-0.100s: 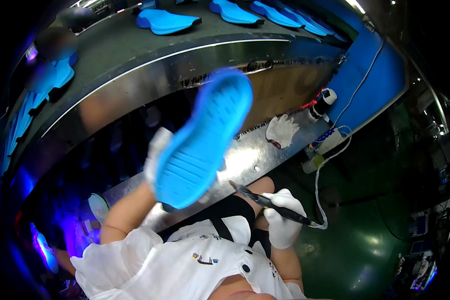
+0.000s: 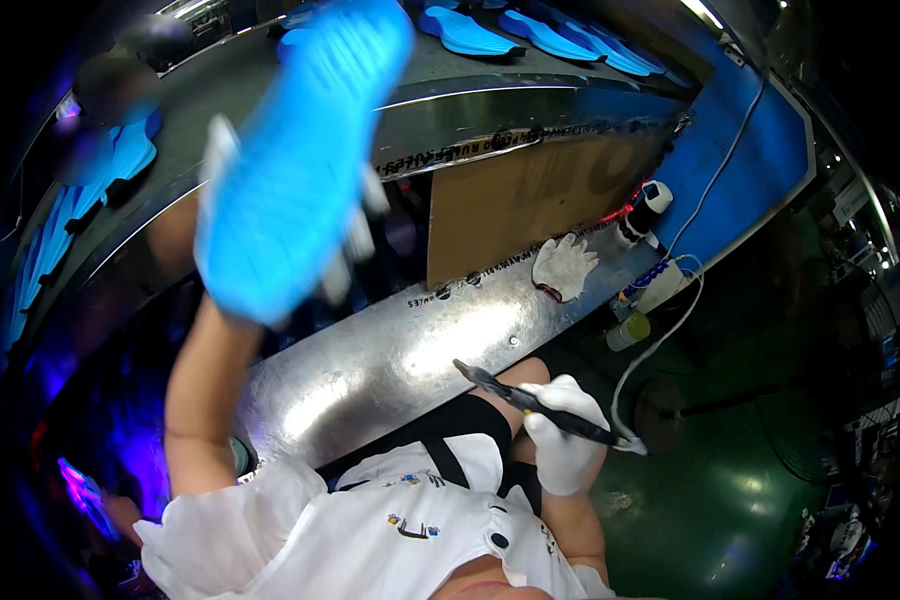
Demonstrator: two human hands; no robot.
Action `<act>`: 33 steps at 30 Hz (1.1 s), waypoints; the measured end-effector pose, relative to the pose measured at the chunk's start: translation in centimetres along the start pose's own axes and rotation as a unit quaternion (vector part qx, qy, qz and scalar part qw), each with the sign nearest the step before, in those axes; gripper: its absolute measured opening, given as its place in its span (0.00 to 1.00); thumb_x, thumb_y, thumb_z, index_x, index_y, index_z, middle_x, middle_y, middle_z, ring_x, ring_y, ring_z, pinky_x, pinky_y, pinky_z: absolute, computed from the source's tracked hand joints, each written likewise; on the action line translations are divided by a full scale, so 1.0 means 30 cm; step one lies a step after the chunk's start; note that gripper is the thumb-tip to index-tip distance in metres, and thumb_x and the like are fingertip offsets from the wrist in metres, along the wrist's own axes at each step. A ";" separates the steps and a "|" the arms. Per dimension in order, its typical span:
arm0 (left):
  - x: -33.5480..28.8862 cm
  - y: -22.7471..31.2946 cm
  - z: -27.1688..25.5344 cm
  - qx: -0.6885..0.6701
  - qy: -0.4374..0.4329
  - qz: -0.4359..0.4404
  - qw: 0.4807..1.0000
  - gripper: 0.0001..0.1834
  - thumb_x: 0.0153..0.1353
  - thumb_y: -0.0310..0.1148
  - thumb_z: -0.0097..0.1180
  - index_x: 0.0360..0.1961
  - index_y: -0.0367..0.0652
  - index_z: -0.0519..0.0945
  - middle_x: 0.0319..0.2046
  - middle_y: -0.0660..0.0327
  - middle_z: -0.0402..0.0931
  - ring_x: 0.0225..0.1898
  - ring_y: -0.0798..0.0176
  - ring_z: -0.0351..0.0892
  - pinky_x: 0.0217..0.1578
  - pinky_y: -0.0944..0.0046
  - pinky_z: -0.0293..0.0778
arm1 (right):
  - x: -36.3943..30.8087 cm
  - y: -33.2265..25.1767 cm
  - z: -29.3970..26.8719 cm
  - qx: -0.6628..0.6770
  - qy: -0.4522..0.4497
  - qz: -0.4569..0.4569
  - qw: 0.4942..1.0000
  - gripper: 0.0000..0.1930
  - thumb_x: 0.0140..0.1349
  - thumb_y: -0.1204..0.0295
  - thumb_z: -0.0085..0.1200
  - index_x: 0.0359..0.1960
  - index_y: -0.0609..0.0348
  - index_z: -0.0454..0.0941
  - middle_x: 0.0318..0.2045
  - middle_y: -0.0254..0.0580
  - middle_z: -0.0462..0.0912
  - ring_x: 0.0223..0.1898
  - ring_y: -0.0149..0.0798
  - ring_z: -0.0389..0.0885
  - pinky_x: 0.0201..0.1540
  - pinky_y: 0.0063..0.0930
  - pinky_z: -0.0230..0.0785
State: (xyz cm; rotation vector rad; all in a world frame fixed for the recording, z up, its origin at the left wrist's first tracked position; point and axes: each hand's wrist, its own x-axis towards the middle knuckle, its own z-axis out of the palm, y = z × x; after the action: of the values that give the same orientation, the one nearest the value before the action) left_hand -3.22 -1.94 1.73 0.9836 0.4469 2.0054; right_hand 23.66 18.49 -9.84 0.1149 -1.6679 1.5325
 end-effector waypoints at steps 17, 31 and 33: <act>-0.354 0.559 0.038 -0.915 -0.385 0.049 -0.109 0.19 0.64 0.35 0.58 0.55 0.41 0.79 0.54 0.51 0.78 0.57 0.51 0.76 0.55 0.60 0.71 | -0.060 0.085 -0.010 -0.013 -0.008 0.108 0.994 0.10 0.57 0.81 0.64 0.41 0.69 0.80 0.32 0.41 0.84 0.29 0.27 0.79 0.32 0.18 0.71; -0.392 -0.734 -0.132 -0.749 -0.023 -0.125 -0.650 0.15 0.46 0.23 0.71 0.37 0.39 0.81 0.51 0.46 0.76 0.56 0.41 0.75 0.56 0.47 0.72 | -0.114 0.229 -0.153 -0.054 0.245 0.253 0.934 0.11 0.63 0.77 0.60 0.46 0.66 0.78 0.28 0.39 0.82 0.20 0.23 0.74 0.23 0.15 0.67; -0.412 -0.813 -0.162 -0.711 -0.066 -0.023 -0.699 0.16 0.45 0.26 0.73 0.35 0.40 0.80 0.58 0.44 0.70 0.59 0.40 0.70 0.59 0.51 0.69 | -0.115 0.278 -0.156 -0.062 0.237 0.280 0.928 0.11 0.63 0.75 0.61 0.45 0.66 0.79 0.25 0.34 0.80 0.20 0.23 0.73 0.22 0.16 0.66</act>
State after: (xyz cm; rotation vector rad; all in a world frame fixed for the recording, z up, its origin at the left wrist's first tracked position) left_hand 10.15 2.57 -22.19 1.6608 2.2612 1.4859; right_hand 23.40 22.97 -18.95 -0.8044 -1.4516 1.6751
